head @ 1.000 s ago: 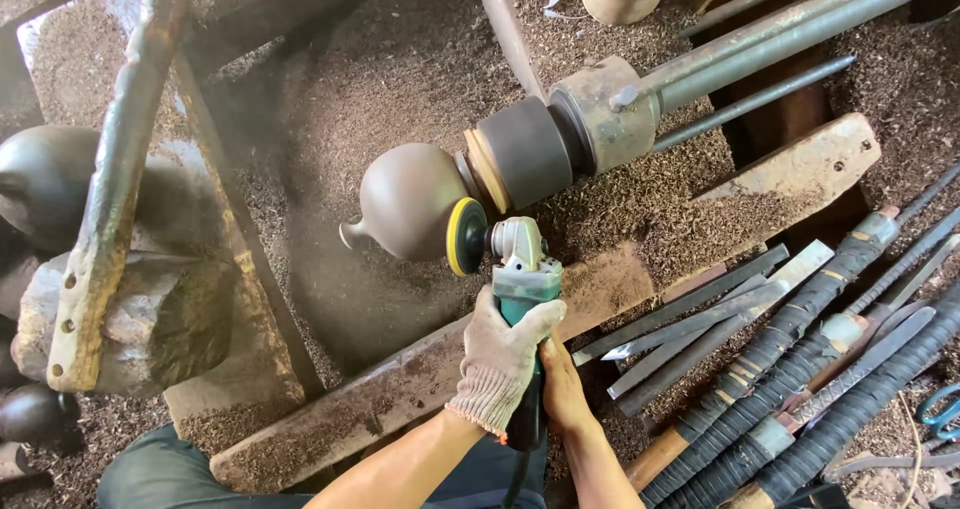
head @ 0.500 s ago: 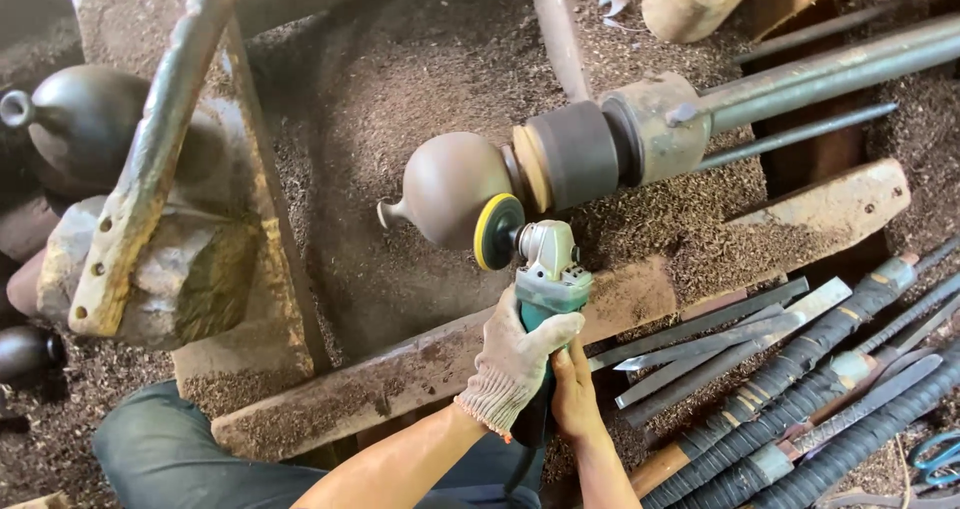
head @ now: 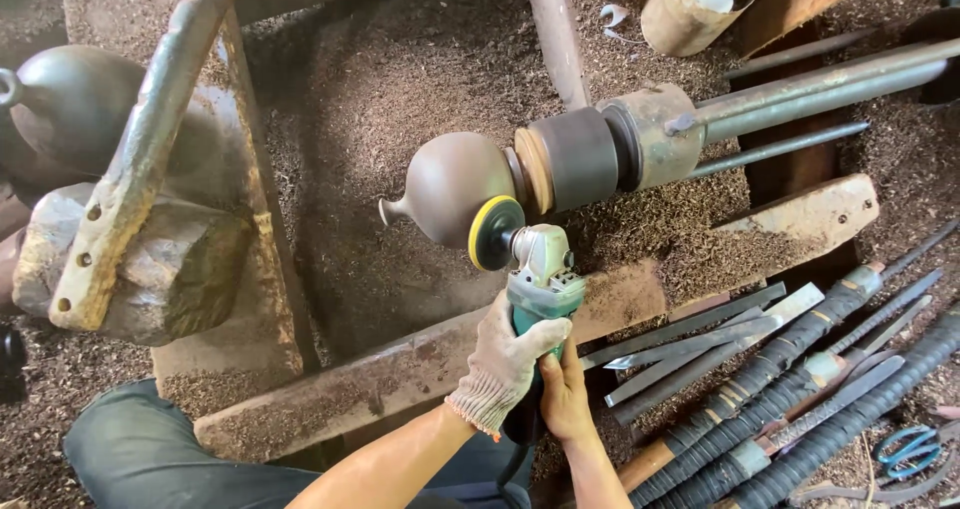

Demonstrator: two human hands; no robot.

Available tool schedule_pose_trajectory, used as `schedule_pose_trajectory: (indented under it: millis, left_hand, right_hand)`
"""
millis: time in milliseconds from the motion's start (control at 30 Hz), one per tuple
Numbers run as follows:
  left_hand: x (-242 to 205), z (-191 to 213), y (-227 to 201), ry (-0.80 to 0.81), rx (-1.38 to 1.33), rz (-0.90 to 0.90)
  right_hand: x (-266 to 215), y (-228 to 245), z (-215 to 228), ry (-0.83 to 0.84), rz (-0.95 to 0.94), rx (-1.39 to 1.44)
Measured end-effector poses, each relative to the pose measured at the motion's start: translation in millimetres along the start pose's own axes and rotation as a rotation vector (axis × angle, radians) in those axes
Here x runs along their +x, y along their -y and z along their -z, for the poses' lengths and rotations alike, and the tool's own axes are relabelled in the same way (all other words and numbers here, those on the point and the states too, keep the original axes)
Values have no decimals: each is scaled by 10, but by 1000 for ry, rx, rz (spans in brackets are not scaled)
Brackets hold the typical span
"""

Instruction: The recorder is using a lathe to turn a wooden object, sanding it with an angle grinder, and applying adhesive/finish.

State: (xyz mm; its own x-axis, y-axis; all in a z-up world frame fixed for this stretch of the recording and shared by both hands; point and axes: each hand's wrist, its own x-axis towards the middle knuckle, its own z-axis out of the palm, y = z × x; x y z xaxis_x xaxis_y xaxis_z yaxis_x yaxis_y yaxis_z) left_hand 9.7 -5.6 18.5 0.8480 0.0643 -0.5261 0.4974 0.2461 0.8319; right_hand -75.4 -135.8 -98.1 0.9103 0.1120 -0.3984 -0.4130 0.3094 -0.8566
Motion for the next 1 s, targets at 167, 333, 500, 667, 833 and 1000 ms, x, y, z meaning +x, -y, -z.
schedule_pose_trajectory:
  millis: [167,333,500,667,833,1000]
  left_hand:
    - [-20,54,-7,14,36,-32]
    - [-43,112,8,45,43,-55]
    - [-44,163,122,85,-123,-90]
    - [-48,235,180,127,-219,-129]
    - [-35,378,304,133,-183,-117]
    - [-27,475,345,169,-290,-81]
  right_hand:
    - [-28,-33,1,0,31,-40]
    - [-47,-15,-44,-3,55,-139]
    - [-54,153,-171,-7,83,-232]
    - [-79,221,-250,-14,99,-299]
    - [-102,340,-386,-27,117,-388]
    - [-120,498,-563,-41,148,-517]
